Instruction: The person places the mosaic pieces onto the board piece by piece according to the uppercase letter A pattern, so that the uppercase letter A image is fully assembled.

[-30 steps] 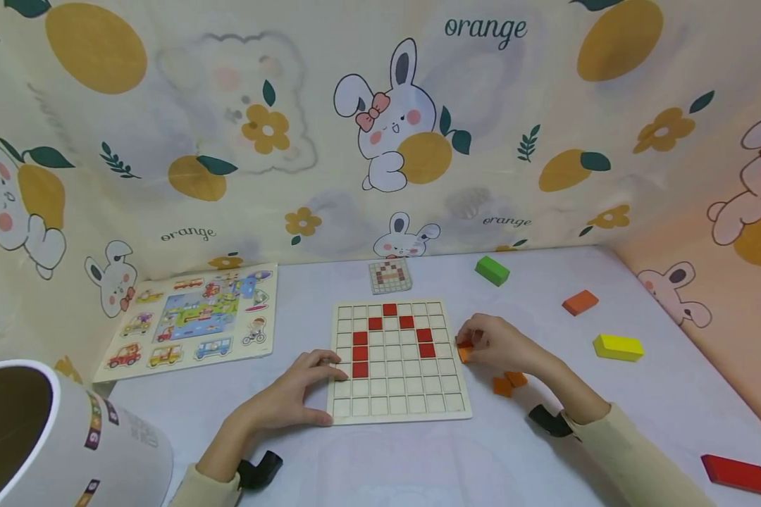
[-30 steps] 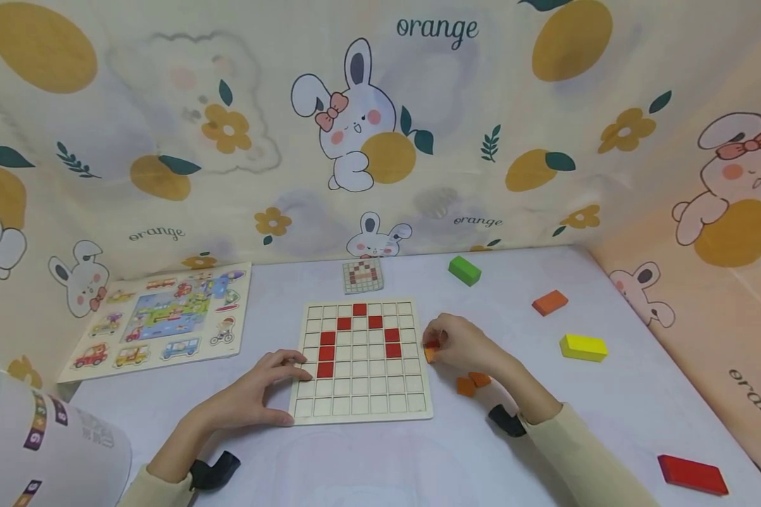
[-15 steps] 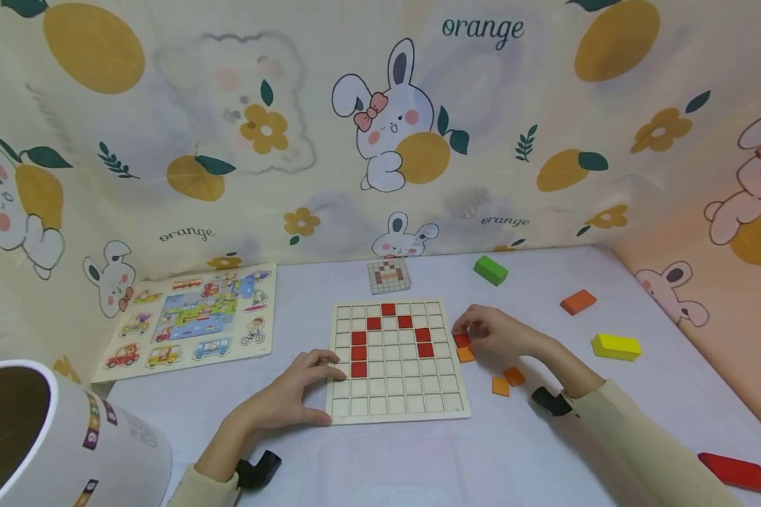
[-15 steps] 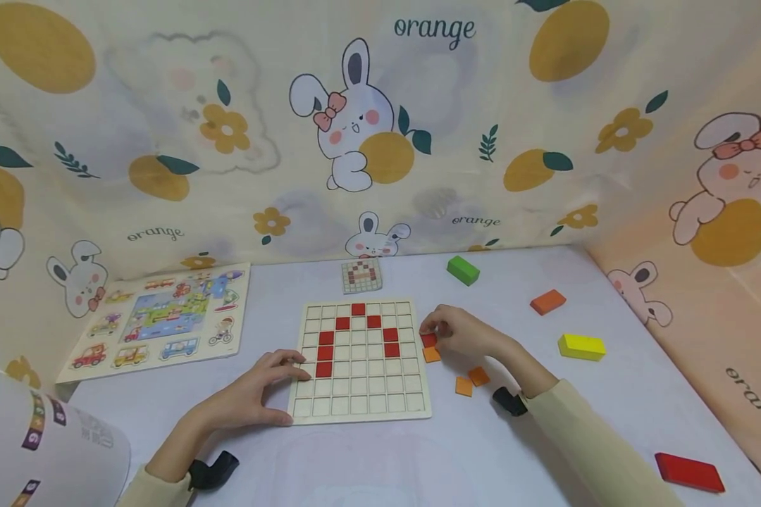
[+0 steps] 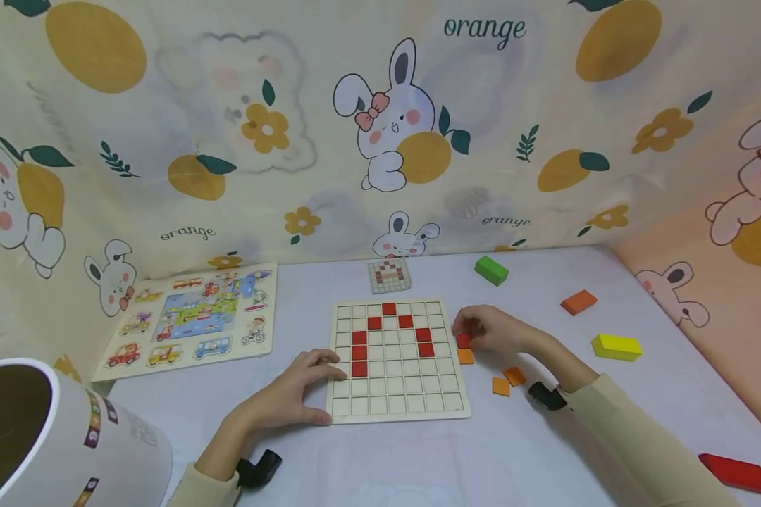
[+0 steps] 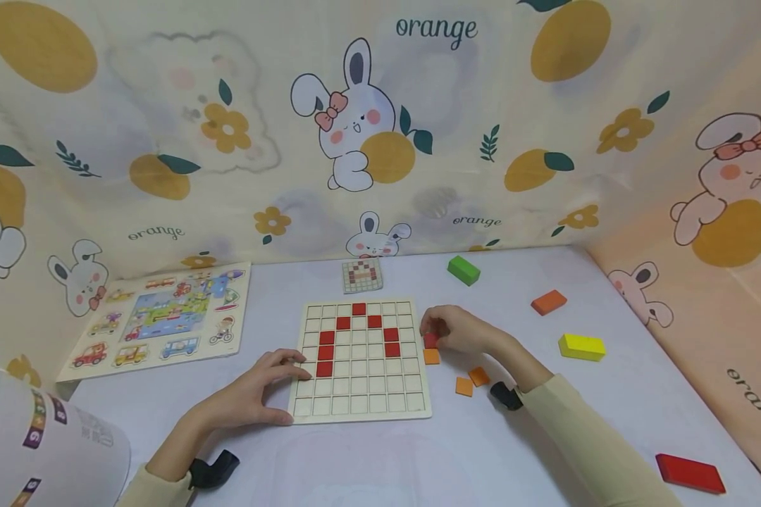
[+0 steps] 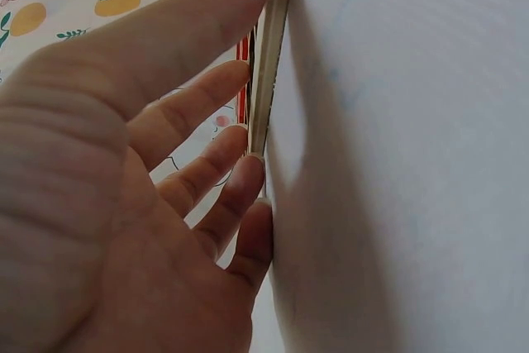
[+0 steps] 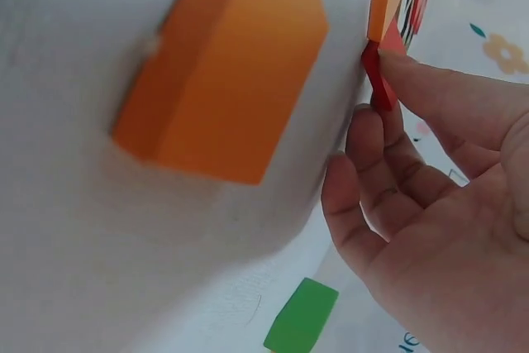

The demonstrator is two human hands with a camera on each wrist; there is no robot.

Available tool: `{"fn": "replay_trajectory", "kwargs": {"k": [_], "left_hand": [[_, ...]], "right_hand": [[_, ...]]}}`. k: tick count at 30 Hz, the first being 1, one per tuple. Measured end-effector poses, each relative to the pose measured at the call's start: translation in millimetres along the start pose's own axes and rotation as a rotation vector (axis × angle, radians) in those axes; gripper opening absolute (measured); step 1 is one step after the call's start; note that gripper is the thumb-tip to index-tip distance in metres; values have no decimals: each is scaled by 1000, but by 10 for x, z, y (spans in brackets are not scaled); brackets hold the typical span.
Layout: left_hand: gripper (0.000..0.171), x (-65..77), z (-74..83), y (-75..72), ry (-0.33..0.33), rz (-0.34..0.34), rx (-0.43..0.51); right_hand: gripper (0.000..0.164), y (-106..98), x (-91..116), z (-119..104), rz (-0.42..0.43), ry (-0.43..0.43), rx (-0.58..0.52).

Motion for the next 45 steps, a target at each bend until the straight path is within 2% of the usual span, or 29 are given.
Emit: {"fn": "replay_trajectory", "kwargs": {"k": [6,11,19,23,32,40,45], "left_hand": [[59,-7,10,1,15,0,-5],[60,-8,4,9,22,-2,2],[60,-11,-8,11,16,-4,3],[60,-10,-7,4,17,-2,-2],[60,-7,-9,1,20,-6,-5],[60,-9,-11,2,19,-6,-7],[60,-6,-16,6,9,-8,-4]], "right_hand": [[18,-39,38,-35,13,-30,10],[16,-35,70,-182,23,-75,-28],[15,255,62,-493,-55,-114,-43],[15,382,38,-585,-66,-124,-43],[18,457,12,-623,17,-109,16],[15,467,74,-643,122,-134,136],[17,471,102,-636,158,-125,143]]}}
Point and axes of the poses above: each hand's wrist, its own x-axis away from the middle knuckle, its own y-axis out of the palm, z = x × y, the point moved 6 cm from there along -x, towards the middle knuckle, and after that the axes turned 12 degrees about y, right-handed, at the moved point
